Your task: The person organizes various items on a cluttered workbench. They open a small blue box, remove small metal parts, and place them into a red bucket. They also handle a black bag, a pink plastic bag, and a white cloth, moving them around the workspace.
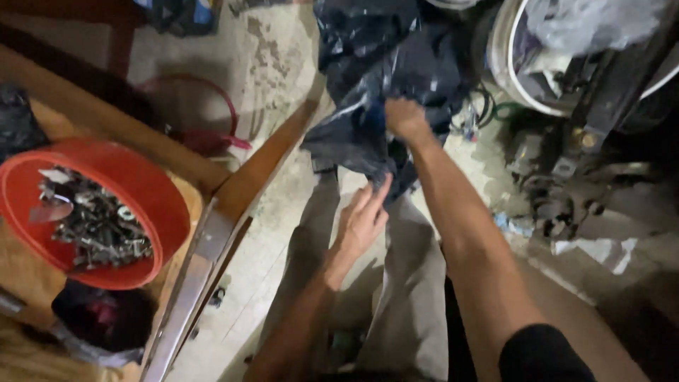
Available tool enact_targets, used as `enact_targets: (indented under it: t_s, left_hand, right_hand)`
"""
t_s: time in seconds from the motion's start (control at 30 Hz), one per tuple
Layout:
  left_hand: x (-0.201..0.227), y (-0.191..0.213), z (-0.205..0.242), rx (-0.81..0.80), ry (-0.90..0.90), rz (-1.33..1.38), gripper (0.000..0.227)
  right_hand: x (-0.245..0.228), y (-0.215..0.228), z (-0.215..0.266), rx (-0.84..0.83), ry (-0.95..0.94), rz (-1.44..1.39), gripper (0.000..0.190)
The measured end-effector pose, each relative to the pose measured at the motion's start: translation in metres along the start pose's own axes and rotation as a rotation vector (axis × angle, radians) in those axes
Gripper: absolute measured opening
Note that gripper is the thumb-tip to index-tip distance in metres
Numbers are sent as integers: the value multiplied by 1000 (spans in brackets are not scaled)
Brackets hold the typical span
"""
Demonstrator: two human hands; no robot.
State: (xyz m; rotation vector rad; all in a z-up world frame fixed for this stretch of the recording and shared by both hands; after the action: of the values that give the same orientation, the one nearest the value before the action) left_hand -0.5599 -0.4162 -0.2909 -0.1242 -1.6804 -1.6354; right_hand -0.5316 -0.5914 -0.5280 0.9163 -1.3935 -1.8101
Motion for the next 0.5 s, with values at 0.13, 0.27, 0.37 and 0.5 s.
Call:
enact_targets:
  t_s: [0.13, 0.27, 0.37, 0.5]
  left_hand:
    - [-20, 46, 9, 104, 255, 145, 72]
    - [-18, 106, -13, 253, 340, 238, 76]
    - [-17, 115, -27, 216, 300, 278, 79]
    - [-5, 114, -43, 88, 285, 266, 79]
  right_hand:
    - [94, 35, 22, -433, -554, -361, 44]
    - [168, 108, 84, -243, -819, -485, 61]
    - [135, 252, 102, -275, -815, -502, 53]
    - [100, 211, 112, -466, -567, -219, 49]
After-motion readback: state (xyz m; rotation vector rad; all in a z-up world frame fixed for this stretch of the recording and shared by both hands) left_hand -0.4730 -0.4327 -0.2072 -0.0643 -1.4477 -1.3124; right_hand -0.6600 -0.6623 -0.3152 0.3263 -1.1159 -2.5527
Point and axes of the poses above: each hand's wrist, its own z-axis away from the middle knuckle, its own y-axis out of the back of the hand, x = y × z, the point moved 8 cm from there along -z, towards the middle knuckle, and after that the axes turned 3 degrees about x, right-handed, at the moved point
